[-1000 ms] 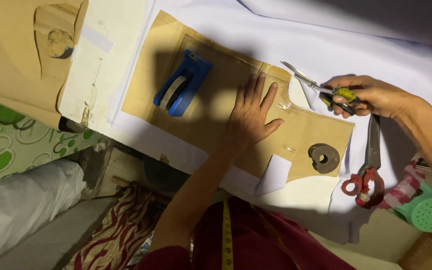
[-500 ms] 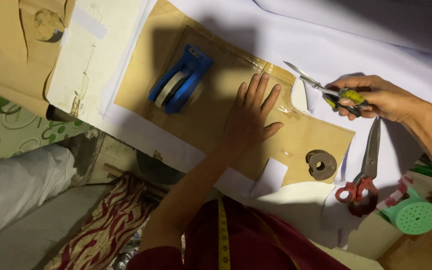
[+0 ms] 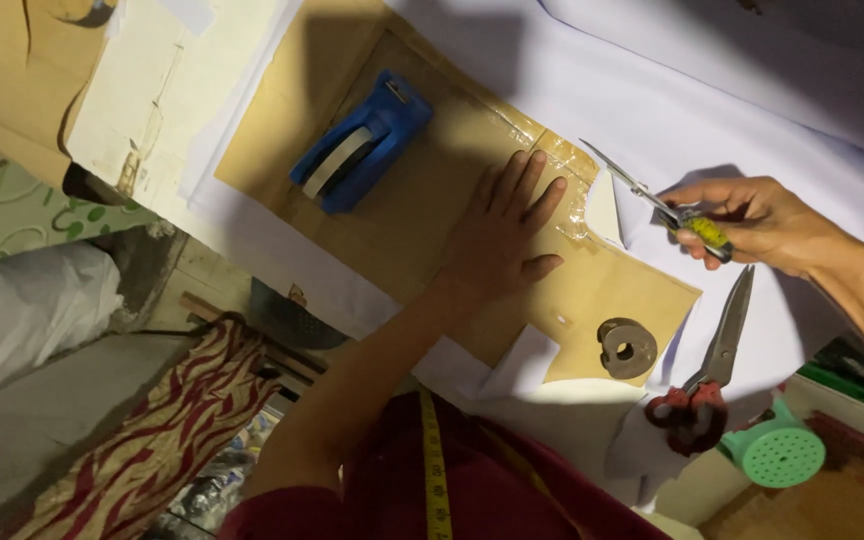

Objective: The person cuts a large piece of white fabric using shears, following a cardboard pattern placed on a table. They switch between different pairs of scissors and use a measuring tape and pencil to mark the fabric during the process.

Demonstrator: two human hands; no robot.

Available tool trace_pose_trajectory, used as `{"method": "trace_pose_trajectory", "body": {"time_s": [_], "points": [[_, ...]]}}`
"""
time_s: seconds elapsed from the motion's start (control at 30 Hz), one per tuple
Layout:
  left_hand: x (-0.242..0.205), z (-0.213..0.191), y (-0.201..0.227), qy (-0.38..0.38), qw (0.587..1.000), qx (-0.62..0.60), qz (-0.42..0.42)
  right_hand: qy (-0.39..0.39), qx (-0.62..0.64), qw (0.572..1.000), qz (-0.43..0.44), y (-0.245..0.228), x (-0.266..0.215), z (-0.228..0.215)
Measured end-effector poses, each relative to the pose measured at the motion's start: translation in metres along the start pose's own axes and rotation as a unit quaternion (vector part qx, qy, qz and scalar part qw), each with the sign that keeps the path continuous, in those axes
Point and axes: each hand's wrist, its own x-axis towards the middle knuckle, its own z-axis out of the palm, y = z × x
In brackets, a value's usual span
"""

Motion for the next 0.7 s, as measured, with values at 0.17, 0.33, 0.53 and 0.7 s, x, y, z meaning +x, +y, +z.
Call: {"method": "trace_pose_trajectory", "body": {"time_s": [0.17,0.33,0.53,0.7], "points": [[0.001,-0.01,0.001,-0.002,0.999,0.041,-0.005,0.02,-0.063,0.997,0.047,-0.032,0.005,0.015],[0.002,-0.016,0.0,-0.024,1.0,0.01,-0.004,0.008,-0.066,0.998,0.009,-0.035,0.017,0.017],[0.006,-0.027,0.0,-0.06,0.998,0.014,-0.006,0.023,0.013,0.999,0.035,-0.015,0.017,0.002],[0.002,-0.025,-0.001,-0.022,1.0,-0.014,-0.014,-0.001,-0.07,0.997,0.032,-0.046,0.028,0.012]]}}
